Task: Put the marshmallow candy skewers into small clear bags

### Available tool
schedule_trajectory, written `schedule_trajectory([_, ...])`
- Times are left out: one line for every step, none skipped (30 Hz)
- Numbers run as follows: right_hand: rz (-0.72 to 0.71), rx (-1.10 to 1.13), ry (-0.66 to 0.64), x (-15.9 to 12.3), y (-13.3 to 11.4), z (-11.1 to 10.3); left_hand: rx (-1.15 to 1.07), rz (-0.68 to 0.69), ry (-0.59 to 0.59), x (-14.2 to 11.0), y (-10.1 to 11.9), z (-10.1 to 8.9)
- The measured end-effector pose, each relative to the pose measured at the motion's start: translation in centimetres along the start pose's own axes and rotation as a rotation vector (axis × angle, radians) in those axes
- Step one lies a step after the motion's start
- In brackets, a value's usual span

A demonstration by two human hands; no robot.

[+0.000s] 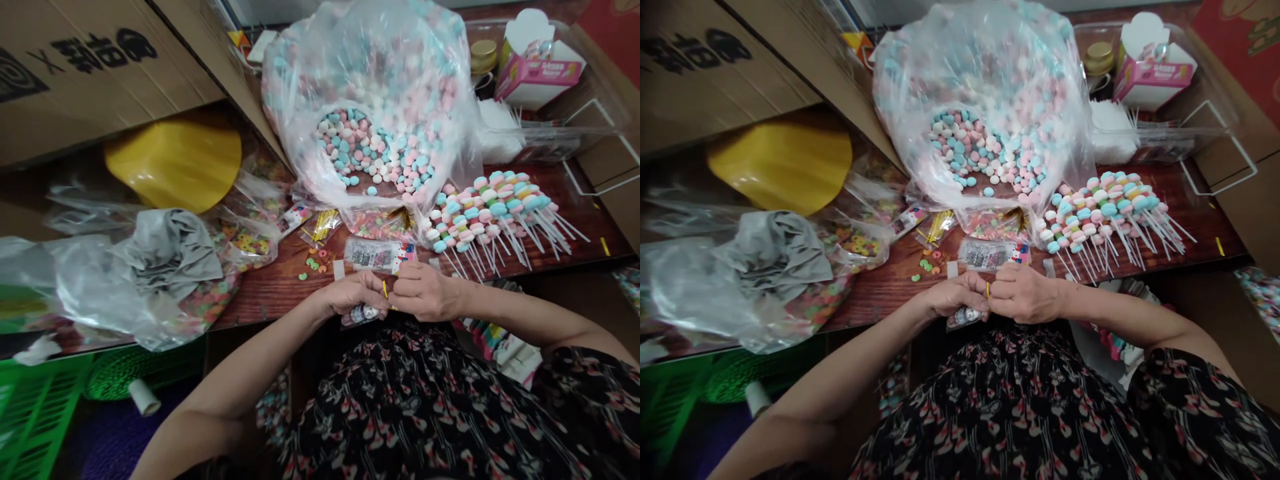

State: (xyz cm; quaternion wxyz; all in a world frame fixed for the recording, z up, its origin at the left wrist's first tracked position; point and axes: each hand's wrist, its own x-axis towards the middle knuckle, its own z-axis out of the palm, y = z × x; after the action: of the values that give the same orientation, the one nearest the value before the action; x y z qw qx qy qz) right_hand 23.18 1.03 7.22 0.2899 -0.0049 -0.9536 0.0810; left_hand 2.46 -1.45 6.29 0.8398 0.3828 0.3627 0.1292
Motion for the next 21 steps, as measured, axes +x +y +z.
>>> schedule_trajectory([-0.035,-0.017,-0.003,0.1,-0.1,-0.1,0.023,-0.008,-0.036,0.0,0.2,-0.1])
schedule_trajectory([-0.058,-0.020,-0.014,0.2,-0.2,-0.2,0.052,-0.008,-0.066,0.0,0.4,-0.3])
schedule_trajectory([-0.078,-0.018,-0.029,0.3,-0.1,-0.3,0.088,-0.007,-0.096,0.0,0.6,-0.4])
schedule_trajectory([-0.100,-0.014,-0.047,0.5,0.0,-0.3,0.125,-0.004,-0.127,0.0,0.7,-0.5])
schedule_trajectory([-0.124,-0.013,-0.064,0.6,0.1,-0.3,0.159,-0.002,-0.155,0.1,0.9,-0.5])
schedule_trajectory([-0.143,-0.017,-0.080,0.8,0.2,-0.4,0.188,0.000,-0.179,0.1,1.0,-0.5])
schedule_trajectory([-0.156,-0.027,-0.098,1.0,0.3,-0.4,0.210,0.001,-0.196,0.2,1.1,-0.5])
schedule_trajectory([-0.163,-0.038,-0.115,1.1,0.4,-0.5,0.229,0.000,-0.210,0.2,1.2,-0.4])
schedule_trajectory([-0.164,-0.052,-0.129,1.3,0.4,-0.5,0.248,0.000,-0.221,0.3,1.4,-0.4])
schedule_trajectory([-0.160,-0.068,-0.138,1.5,0.4,-0.6,0.273,0.001,-0.232,0.3,1.6,-0.5])
schedule_trajectory([-0.153,-0.084,-0.139,1.7,0.3,-0.7,0.308,0.005,-0.243,0.3,2.0,-0.7])
schedule_trajectory([-0.140,-0.101,-0.134,1.8,0.1,-0.7,0.353,0.015,-0.247,0.2,2.5,-1.0])
schedule_trajectory([-0.122,-0.121,-0.125,2.0,0.0,-0.7,0.410,0.024,-0.246,0.0,3.1,-1.5])
schedule_trajectory([-0.096,-0.147,-0.116,2.1,-0.2,-0.7,0.480,0.032,-0.237,-0.4,3.9,-2.0])
schedule_trajectory([-0.067,-0.178,-0.110,2.2,-0.4,-0.7,0.566,0.041,-0.219,-0.8,4.8,-2.5])
schedule_trajectory([-0.044,-0.210,-0.110,2.2,-0.4,-0.6,0.669,0.060,-0.183,-1.4,5.7,-2.8])
schedule_trajectory([-0.021,-0.241,-0.117,2.2,-0.4,-0.4,0.793,0.095,-0.126,-2.1,6.6,-2.9])
schedule_trajectory([0.006,-0.268,-0.128,2.2,-0.1,-0.3,0.935,0.152,-0.038,-2.8,7.3,-2.6])
schedule_trajectory([0.044,-0.287,-0.137,2.3,0.4,-0.1,1.087,0.239,0.099,-3.5,7.8,-1.8])
schedule_trajectory([0.103,-0.293,-0.135,2.3,1.1,0.1,1.241,0.345,0.267,-4.1,8.0,-0.8])
schedule_trajectory([0.189,-0.283,-0.120,2.4,2.0,0.2,1.371,0.461,0.473,-4.6,7.9,0.6])
